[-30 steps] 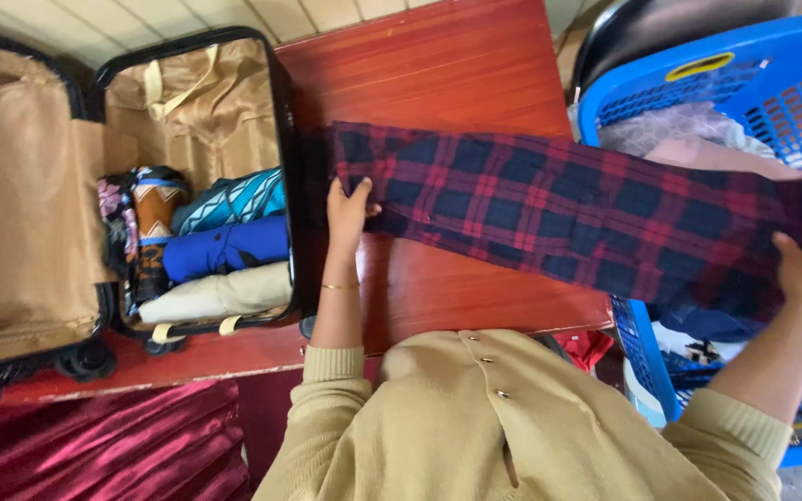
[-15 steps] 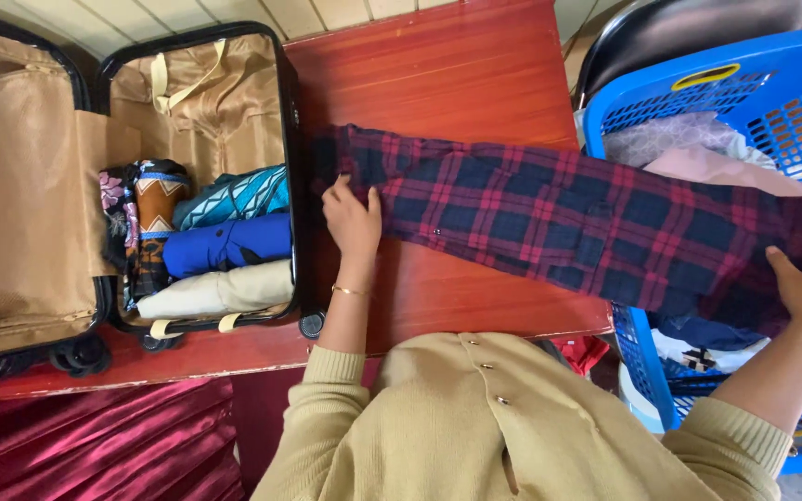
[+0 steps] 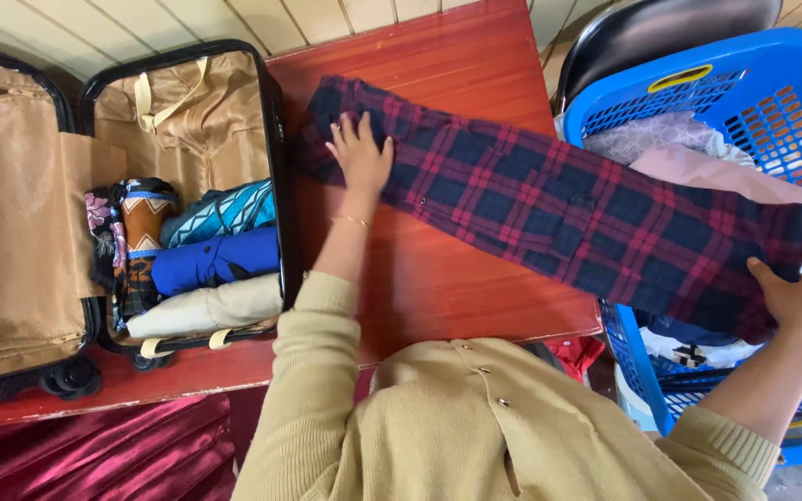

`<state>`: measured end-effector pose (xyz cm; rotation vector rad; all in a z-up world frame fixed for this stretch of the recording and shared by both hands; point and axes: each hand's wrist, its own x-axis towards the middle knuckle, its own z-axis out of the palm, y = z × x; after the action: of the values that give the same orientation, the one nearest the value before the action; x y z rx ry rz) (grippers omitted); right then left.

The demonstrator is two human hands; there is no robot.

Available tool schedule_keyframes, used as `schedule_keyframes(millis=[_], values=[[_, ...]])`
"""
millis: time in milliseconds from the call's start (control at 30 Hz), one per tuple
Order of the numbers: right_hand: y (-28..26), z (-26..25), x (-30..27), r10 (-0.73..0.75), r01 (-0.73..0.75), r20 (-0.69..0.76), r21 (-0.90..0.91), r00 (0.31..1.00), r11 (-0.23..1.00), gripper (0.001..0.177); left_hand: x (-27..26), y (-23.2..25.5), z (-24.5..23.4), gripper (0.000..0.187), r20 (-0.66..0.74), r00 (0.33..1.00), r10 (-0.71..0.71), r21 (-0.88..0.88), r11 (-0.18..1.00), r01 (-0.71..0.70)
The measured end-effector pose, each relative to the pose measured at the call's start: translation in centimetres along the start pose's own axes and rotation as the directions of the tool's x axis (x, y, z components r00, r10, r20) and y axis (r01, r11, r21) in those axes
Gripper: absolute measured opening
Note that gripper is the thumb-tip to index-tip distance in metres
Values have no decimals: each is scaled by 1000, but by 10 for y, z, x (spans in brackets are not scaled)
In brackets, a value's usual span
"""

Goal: The person packs a suitcase by hand, taking a patterned cloth, a plaid shirt, denim pants, and a sweater from a laundry basket. They fold each item on a table and place them into the suitcase one at a time.

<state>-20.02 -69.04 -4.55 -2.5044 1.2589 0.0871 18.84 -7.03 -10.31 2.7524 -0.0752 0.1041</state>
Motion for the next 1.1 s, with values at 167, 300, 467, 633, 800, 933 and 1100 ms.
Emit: schedule_keyframes(millis=[167, 300, 467, 633, 800, 933, 1100], values=[[-1, -4, -11, -96, 99, -100, 30, 990, 995, 57, -43, 61, 4, 77, 141, 990, 25, 48, 998, -32], [-48, -28, -42, -208, 224, -103, 180, 973, 958, 47, -24, 50, -29, 79, 263, 964, 29, 99, 994, -57], [-155, -41, -97, -293, 276, -33, 453, 955, 848, 50, 18, 27, -49, 85, 220, 975, 29, 139, 988, -61], [-219, -22, -134, -290, 296, -78, 396, 954, 869, 67, -49, 76, -36, 71, -127, 923, 363, 5, 931, -366], [-278, 10, -151, -394, 302, 158, 410, 906, 861, 77, -148, 159, 7, 36, 238, 846, 477, -801, 589, -107], [-289, 12, -162, -372, 145, 423, 479, 826, 866, 68, -164, 196, 71, 45, 587, 701, 405, -758, 579, 300], [-236, 42, -128, -444, 402, -20, 458, 896, 792, 55, -168, 191, 144, 38, 589, 662, 463, -807, 374, 457]])
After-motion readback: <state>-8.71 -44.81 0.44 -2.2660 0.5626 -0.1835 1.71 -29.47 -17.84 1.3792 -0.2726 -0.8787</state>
